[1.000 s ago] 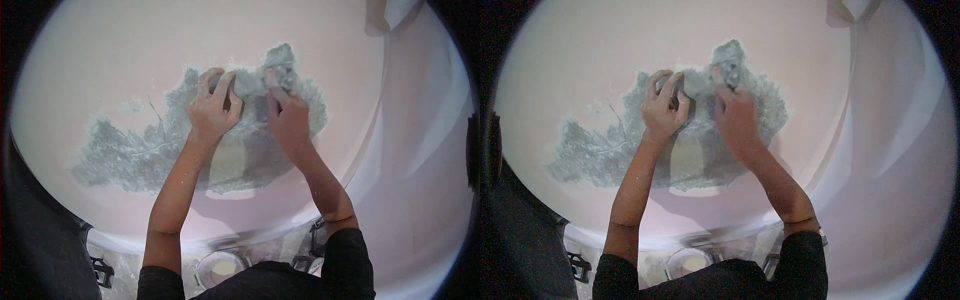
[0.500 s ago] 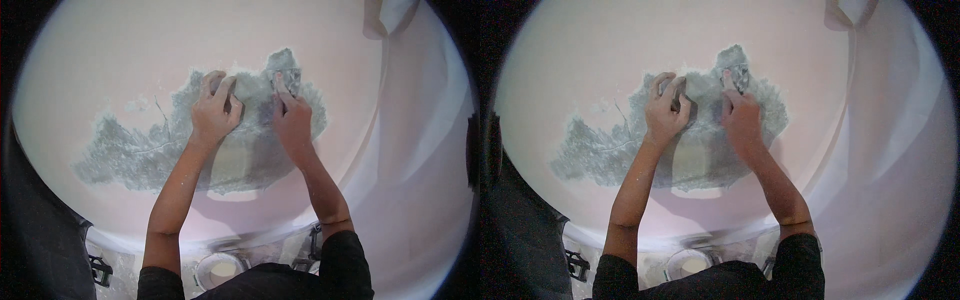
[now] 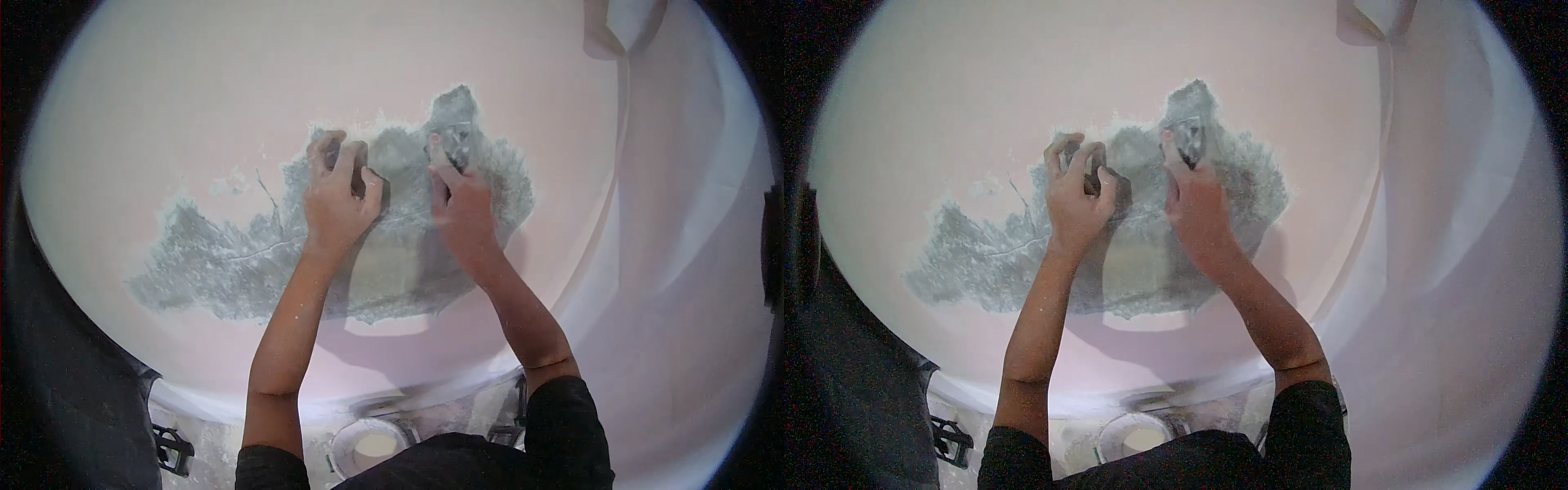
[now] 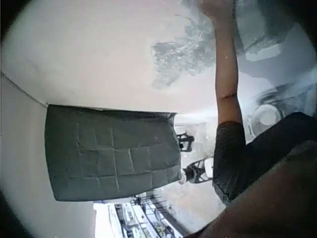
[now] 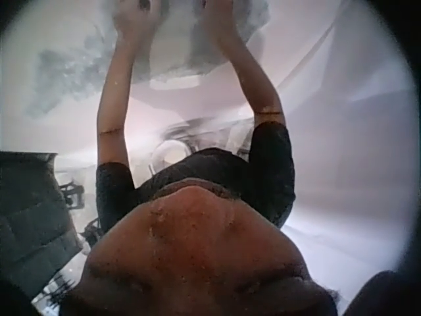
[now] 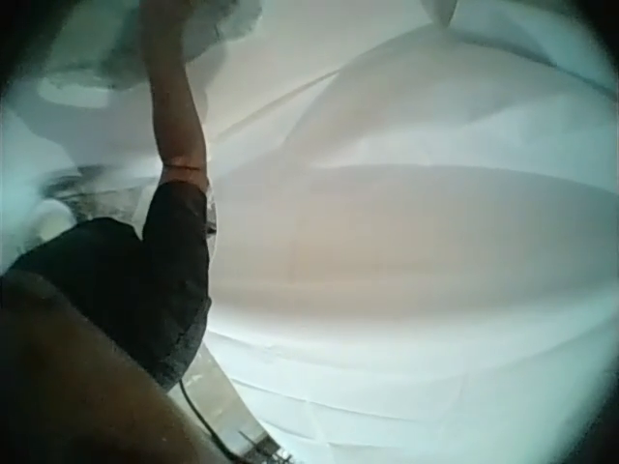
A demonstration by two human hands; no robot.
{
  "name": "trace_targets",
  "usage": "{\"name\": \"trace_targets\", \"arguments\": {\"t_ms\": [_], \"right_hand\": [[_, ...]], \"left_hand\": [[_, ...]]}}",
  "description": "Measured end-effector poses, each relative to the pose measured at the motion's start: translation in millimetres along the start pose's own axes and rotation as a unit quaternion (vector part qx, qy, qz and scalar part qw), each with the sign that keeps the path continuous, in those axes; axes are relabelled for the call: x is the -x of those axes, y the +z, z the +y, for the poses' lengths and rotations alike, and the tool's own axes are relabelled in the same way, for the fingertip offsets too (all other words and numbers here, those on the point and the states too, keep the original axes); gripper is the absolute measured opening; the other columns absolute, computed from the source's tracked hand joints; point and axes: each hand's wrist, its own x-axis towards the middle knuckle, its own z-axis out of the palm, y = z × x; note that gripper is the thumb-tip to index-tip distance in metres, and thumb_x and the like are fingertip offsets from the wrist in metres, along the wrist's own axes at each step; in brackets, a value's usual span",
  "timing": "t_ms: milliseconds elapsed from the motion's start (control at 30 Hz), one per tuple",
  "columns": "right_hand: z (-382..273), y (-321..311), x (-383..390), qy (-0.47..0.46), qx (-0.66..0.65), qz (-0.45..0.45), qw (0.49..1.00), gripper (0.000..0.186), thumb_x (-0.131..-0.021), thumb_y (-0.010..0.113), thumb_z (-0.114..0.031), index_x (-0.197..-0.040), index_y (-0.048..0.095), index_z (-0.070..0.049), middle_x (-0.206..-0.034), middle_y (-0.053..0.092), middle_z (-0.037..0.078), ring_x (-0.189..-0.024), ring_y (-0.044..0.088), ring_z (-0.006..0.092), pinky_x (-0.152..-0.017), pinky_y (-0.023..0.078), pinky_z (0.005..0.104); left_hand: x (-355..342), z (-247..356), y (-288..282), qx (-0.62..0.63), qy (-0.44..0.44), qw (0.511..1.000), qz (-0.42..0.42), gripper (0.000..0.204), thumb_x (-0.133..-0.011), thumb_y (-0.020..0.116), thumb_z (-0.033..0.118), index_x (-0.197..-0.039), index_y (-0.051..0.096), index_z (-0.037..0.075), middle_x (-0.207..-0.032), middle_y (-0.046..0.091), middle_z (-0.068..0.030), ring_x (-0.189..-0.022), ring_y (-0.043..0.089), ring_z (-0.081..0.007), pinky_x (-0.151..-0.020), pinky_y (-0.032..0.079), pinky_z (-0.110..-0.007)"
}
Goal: Patching and smoothing a damaged section of a wall using plaster and a putty knife.
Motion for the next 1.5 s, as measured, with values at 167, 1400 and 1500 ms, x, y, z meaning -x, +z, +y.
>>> {"name": "trace_targets", "arguments": {"t_ms": [167, 1400, 1500], "right_hand": [[4, -11, -6, 0.019, 0.001, -0.033, 0.999, 0.057, -0.083, 0.058, 0.001, -0.138, 0.049, -0.014, -0.080, 0.054, 0.023, -0.074, 0.060, 0.0378, -0.065, 0.049, 0.0429], [-2, -2, -4, 0.017, -0.015, -0.013, 1.000, 0.035, -0.088, 0.060, -0.009, -0.122, 0.064, -0.013, -0.083, 0.060, 0.024, -0.074, 0.060, 0.0379, -0.069, 0.049, 0.0423], [3, -4, -12, 0.049, -0.005, 0.035, 0.998, 0.039, -0.089, 0.060, -0.009, -0.128, 0.060, -0.013, -0.083, 0.060, 0.023, -0.075, 0.060, 0.0375, -0.069, 0.049, 0.0413]], "left_hand": [[0, 3, -1, 0.002, -0.026, 1.000, -0.011, 0.029, -0.075, 0.061, 0.014, -0.104, 0.063, 0.008, -0.123, 0.050, -0.0176, -0.100, 0.062, -0.0335, -0.072, 0.056, -0.041], [-16, 33, -4, -0.080, -0.089, 0.990, -0.071, 0.042, -0.074, 0.071, 0.001, -0.113, 0.058, 0.014, -0.125, 0.045, -0.0108, -0.094, 0.062, -0.0304, -0.070, 0.051, -0.043], [-15, 29, -1, -0.086, -0.084, 0.991, -0.066, 0.041, -0.074, 0.070, 0.000, -0.111, 0.058, 0.014, -0.120, 0.046, -0.0109, -0.094, 0.062, -0.0311, -0.070, 0.051, -0.043]]}}
